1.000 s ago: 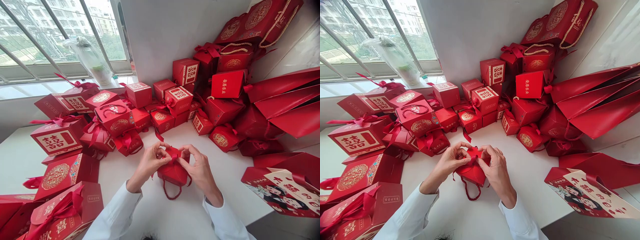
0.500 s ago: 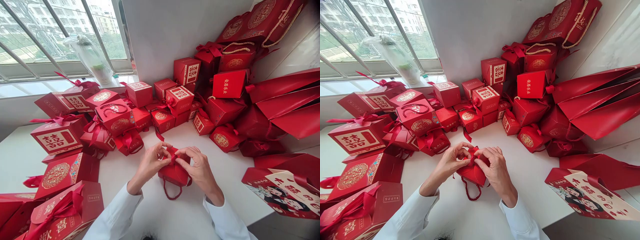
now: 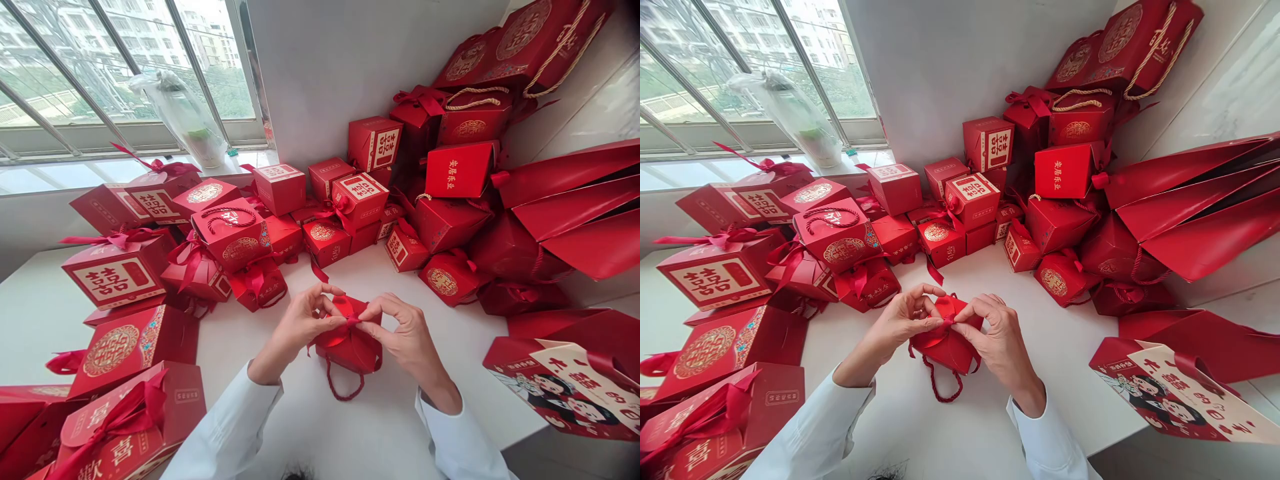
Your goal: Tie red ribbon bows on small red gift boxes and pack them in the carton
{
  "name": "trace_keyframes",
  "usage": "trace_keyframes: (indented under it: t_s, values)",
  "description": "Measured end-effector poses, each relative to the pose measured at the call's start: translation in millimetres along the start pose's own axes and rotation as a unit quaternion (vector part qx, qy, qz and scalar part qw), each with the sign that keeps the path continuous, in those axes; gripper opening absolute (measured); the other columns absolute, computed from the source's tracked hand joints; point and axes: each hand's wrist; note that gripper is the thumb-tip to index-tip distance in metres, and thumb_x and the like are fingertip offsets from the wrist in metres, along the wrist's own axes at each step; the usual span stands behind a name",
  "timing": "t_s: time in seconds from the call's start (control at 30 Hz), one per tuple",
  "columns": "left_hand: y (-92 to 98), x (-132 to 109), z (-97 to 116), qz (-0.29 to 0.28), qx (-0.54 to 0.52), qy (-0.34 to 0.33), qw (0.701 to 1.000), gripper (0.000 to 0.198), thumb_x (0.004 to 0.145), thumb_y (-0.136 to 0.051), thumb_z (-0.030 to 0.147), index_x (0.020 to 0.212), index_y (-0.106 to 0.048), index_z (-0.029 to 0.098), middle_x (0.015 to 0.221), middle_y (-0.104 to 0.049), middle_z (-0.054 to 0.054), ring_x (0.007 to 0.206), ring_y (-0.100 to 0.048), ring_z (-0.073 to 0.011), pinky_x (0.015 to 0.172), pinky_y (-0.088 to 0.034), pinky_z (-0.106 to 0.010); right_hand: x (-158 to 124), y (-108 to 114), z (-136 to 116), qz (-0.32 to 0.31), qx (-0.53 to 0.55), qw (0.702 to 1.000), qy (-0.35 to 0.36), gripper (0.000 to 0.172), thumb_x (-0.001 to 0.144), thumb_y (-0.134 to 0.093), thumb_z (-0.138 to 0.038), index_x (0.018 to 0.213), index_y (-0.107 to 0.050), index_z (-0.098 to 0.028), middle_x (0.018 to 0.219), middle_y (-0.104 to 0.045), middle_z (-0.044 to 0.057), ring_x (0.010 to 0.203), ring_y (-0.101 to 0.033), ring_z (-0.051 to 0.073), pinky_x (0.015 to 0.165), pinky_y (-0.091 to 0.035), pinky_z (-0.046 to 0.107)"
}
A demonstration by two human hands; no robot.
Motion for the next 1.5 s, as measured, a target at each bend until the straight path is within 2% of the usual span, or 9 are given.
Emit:
trace_keyframes:
  t_s: [0.2,0.53,0.77,0.87,0.93,1.03,1.13,1.33,1.5]
  values:
    - [4.9,0.3,4.6,-0.010,-0.096,0.047,0.994,0.040,0.065,-0.076,0.027,0.098,-0.056,0.015,0.061,-0.058,0.004,0.056,-0.051,-0.0089,0.055,-0.033,-0.022,-0.9,4.0,9.0,0.001,0.007,1.000,0.029,0.011,0.082,-0.065,-0.023,0.072,-0.063,-0.023,0.070,-0.059,0.000,0.070,-0.054,0.018,0.067,-0.046,0.032]
    - [12.8,0.1,8.6,-0.009,-0.117,0.077,0.990,0.036,0.063,-0.070,0.016,0.096,-0.055,0.016,0.057,-0.048,0.007,0.054,-0.039,-0.0073,0.054,-0.028,-0.022,-3.1,24.6,24.5,0.018,-0.137,0.965,0.222,0.021,0.090,-0.050,-0.010,0.082,-0.063,-0.024,0.077,-0.060,0.002,0.077,-0.053,0.018,0.069,-0.044,0.033]
    - [21.9,-2.0,8.7,-0.020,-0.074,0.050,0.996,0.028,0.070,-0.065,0.019,0.096,-0.055,0.017,0.062,-0.048,0.005,0.060,-0.042,-0.0090,0.058,-0.030,-0.023,-7.4,18.9,38.2,0.022,-0.158,0.965,0.210,0.017,0.089,-0.049,-0.007,0.087,-0.056,-0.022,0.080,-0.058,0.003,0.077,-0.052,0.018,0.069,-0.045,0.031]
    - [20.8,-6.2,11.5,-0.048,-0.003,0.024,0.999,0.028,0.075,-0.065,0.026,0.102,-0.057,0.019,0.082,-0.056,-0.001,0.073,-0.050,-0.0126,0.065,-0.036,-0.024,-7.5,19.1,36.8,0.023,-0.149,0.968,0.199,0.016,0.089,-0.048,-0.007,0.090,-0.054,-0.022,0.082,-0.059,0.003,0.079,-0.054,0.018,0.073,-0.045,0.032]
    - [16.4,-9.9,14.3,-0.005,0.081,-0.037,0.996,0.027,0.078,-0.064,0.029,0.104,-0.059,0.022,0.098,-0.057,-0.004,0.087,-0.052,-0.0162,0.073,-0.040,-0.027,-7.9,19.6,34.6,0.029,-0.134,0.974,0.179,0.015,0.090,-0.048,-0.009,0.091,-0.054,-0.022,0.083,-0.059,0.002,0.079,-0.055,0.017,0.073,-0.045,0.031]
    - [5.2,-15.0,18.0,0.074,0.250,-0.162,0.952,0.021,0.081,-0.064,0.031,0.101,-0.063,0.026,0.101,-0.056,-0.003,0.097,-0.049,-0.0189,0.083,-0.040,-0.031,-9.2,20.1,30.7,0.035,-0.089,0.989,0.109,0.010,0.092,-0.049,-0.016,0.096,-0.054,-0.023,0.085,-0.060,0.001,0.078,-0.057,0.016,0.073,-0.045,0.028]
    - [-6.7,-17.7,18.0,0.075,0.368,-0.239,0.896,0.012,0.082,-0.064,0.025,0.094,-0.065,0.026,0.092,-0.057,-0.002,0.093,-0.046,-0.0188,0.081,-0.040,-0.030,-10.1,19.3,24.6,0.006,-0.041,0.998,0.038,0.009,0.093,-0.050,-0.026,0.098,-0.056,-0.023,0.085,-0.060,0.001,0.077,-0.057,0.016,0.073,-0.046,0.027]
    - [-15.3,-23.1,18.1,0.054,0.494,-0.259,0.829,0.012,0.091,-0.049,0.017,0.090,-0.060,0.020,0.078,-0.061,0.000,0.077,-0.046,-0.0163,0.073,-0.040,-0.031,-5.0,12.8,11.7,-0.039,-0.015,0.999,0.000,0.009,0.084,-0.059,-0.017,0.091,-0.060,-0.023,0.083,-0.062,-0.001,0.076,-0.057,0.015,0.073,-0.045,0.026]
    - [-24.6,-37.7,28.0,0.038,0.651,-0.303,0.695,0.021,0.090,-0.041,0.005,0.087,-0.059,0.015,0.081,-0.060,-0.004,0.076,-0.050,-0.0186,0.069,-0.040,-0.035,-0.7,9.0,9.4,-0.028,0.014,0.999,-0.015,0.012,0.084,-0.055,-0.013,0.084,-0.063,-0.022,0.082,-0.064,-0.002,0.079,-0.059,0.015,0.074,-0.045,0.025]
Point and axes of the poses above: each hand's wrist, its own x-axis towards the middle knuckle, its own y-axis out of the back of the hand, z = x × y
